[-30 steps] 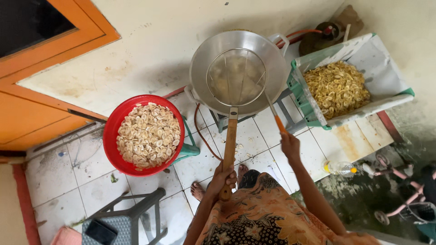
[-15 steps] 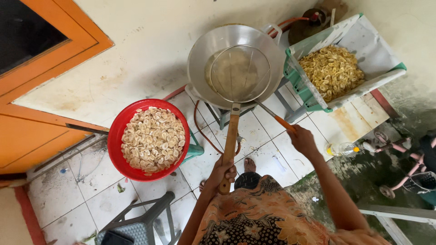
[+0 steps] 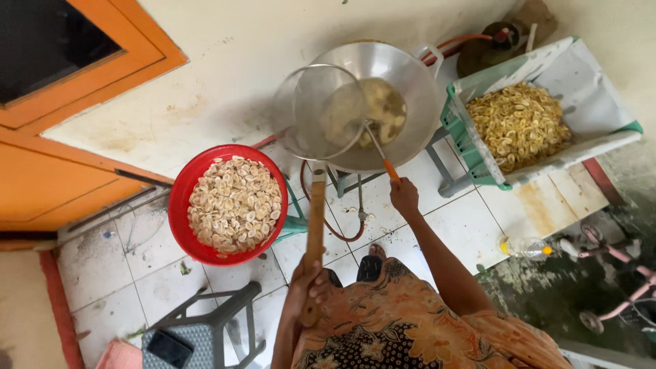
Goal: The person uses a wire skimmer to lift fried dough pieces from a wok of hot oil and transfers them into a red basin. They then add more dough pieces from the basin into the wok and stir them in the oil with a ladle.
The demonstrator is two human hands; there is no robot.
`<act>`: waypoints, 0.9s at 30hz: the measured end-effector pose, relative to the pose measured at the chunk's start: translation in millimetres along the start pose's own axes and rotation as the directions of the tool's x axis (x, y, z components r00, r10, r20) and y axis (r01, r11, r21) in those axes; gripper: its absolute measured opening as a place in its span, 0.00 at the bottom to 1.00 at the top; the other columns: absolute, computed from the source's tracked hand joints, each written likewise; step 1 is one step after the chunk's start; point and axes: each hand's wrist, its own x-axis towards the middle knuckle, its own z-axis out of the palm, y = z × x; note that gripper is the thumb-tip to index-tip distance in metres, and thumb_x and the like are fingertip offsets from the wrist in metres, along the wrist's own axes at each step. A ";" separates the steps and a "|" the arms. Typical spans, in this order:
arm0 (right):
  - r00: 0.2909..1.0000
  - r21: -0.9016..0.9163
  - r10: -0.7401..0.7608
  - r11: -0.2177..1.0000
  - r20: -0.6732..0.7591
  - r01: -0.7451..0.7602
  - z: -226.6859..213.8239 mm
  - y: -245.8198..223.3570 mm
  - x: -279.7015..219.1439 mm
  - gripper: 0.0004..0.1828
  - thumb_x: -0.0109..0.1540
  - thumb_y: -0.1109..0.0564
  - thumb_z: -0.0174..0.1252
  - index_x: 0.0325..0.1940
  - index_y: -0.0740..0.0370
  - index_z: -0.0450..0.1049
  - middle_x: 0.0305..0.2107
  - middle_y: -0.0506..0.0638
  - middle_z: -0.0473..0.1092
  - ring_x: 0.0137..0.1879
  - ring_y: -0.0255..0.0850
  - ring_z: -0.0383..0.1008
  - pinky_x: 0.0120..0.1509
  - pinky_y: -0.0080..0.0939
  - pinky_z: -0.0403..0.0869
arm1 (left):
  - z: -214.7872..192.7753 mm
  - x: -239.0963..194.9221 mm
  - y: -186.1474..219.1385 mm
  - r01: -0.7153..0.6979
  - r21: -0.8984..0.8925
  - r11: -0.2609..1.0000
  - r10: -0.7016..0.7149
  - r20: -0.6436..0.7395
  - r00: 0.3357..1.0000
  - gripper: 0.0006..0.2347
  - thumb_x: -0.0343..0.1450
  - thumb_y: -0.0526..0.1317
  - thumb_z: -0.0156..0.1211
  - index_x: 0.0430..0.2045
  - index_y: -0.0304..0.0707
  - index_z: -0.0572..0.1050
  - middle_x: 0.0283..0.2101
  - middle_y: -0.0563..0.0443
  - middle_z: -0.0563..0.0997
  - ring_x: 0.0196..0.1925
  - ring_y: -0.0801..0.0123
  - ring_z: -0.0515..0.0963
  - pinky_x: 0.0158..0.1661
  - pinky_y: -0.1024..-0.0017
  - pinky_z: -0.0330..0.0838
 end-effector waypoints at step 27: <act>0.995 -0.378 0.036 0.926 0.092 0.002 -137.9 -1.5 -131.3 0.24 0.66 0.38 0.45 0.52 0.58 0.72 0.35 0.61 0.75 0.44 0.59 0.77 0.51 0.58 0.74 | -209.2 15.3 87.7 -0.158 0.091 0.983 0.182 -0.495 0.849 0.06 0.76 0.39 0.42 0.29 0.40 0.61 0.24 0.58 0.60 0.15 0.85 0.58 0.15 0.85 0.56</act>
